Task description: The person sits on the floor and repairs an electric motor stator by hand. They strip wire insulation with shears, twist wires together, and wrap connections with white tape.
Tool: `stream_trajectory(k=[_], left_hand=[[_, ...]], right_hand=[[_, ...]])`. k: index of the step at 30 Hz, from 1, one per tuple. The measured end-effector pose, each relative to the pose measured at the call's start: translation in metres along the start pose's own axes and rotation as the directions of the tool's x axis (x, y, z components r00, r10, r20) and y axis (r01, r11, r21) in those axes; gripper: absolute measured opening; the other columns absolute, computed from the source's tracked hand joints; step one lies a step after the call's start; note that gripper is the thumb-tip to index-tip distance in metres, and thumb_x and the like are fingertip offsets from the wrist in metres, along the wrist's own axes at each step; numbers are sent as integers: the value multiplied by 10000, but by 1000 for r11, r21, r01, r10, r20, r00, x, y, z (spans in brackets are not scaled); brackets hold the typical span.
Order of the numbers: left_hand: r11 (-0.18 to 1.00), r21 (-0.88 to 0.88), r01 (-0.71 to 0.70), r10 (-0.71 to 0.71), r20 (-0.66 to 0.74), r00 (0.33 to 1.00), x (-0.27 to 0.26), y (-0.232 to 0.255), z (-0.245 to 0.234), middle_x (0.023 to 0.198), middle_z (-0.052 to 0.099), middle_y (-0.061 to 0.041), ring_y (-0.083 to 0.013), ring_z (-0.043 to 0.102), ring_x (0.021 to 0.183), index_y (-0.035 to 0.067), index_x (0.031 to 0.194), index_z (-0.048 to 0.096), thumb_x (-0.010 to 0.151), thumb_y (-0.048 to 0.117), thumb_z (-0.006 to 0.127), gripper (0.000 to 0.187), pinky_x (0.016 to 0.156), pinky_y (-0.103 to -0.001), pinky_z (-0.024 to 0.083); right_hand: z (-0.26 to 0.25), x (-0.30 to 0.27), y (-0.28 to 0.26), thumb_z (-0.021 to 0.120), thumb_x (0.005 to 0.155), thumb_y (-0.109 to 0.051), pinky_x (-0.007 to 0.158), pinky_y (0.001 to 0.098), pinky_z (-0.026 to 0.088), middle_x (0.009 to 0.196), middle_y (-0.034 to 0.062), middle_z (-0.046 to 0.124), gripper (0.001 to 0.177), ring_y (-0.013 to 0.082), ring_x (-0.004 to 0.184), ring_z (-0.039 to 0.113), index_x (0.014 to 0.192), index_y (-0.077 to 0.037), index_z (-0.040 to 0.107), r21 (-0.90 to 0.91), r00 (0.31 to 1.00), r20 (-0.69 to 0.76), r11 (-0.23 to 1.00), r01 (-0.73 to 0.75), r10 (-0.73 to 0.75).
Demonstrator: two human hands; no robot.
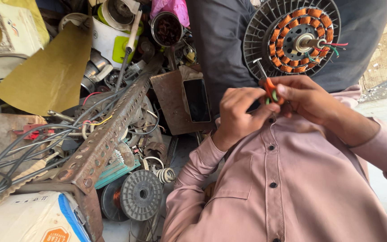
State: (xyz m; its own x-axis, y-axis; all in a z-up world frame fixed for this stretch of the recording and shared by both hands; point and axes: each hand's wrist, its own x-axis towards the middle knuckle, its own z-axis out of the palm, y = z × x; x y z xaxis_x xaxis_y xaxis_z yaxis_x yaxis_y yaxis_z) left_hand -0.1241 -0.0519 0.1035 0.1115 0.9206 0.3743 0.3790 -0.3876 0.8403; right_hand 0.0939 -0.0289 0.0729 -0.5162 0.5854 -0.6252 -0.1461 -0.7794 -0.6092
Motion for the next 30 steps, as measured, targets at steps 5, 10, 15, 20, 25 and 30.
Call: stream_trajectory(k=[5,10,15,20,25,30], left_hand=[[970,-107,219,-226,-54,973,11,-13,2,937,651,-77,-167,605,722,6,1089,649,989,309,700,323,666,-304,480],[950,-85,300,-298,44,954,19,-14,20,800,602,-58,-139,533,634,21,984,663,1046,205,658,195,568,-287,405],[959,-142,246,-246,23,969,27,-13,27,784,558,-63,-114,511,660,3,949,622,1040,98,596,135,610,-288,410],[871,-366,328,-327,68,943,21,-24,27,822,581,-19,-73,540,735,9,988,603,1091,103,547,150,688,-233,459],[572,-640,513,-472,255,844,0,-25,55,891,628,-3,-64,577,796,21,1042,613,1105,135,542,148,753,-220,490],[422,-669,611,-445,435,783,-7,-13,94,927,647,-14,-64,585,825,23,1054,634,1119,166,567,171,766,-218,488]], right_hand=[[1,-34,-10,672,942,-234,935,306,538,1170,149,732,655,167,1067,677,1491,78,495,-188,984,131,972,143,-119],[0,-51,-13,721,857,-151,998,360,532,1253,125,710,693,189,1168,658,1474,48,476,-156,983,161,982,109,-83],[-41,-72,-28,832,741,-164,847,337,586,1079,116,783,725,181,957,734,1412,-11,602,-545,978,178,817,189,-107],[-91,-88,-49,802,880,-343,746,311,631,970,108,780,469,174,730,765,1192,1,730,-804,893,-142,576,147,-427],[-89,-78,-52,879,811,-418,614,326,581,878,148,748,635,234,690,727,1205,38,679,-984,848,-174,115,-135,-500],[-74,-80,-51,882,878,-279,620,315,567,862,123,741,460,194,695,709,1180,36,740,-990,754,-68,137,29,-653]])
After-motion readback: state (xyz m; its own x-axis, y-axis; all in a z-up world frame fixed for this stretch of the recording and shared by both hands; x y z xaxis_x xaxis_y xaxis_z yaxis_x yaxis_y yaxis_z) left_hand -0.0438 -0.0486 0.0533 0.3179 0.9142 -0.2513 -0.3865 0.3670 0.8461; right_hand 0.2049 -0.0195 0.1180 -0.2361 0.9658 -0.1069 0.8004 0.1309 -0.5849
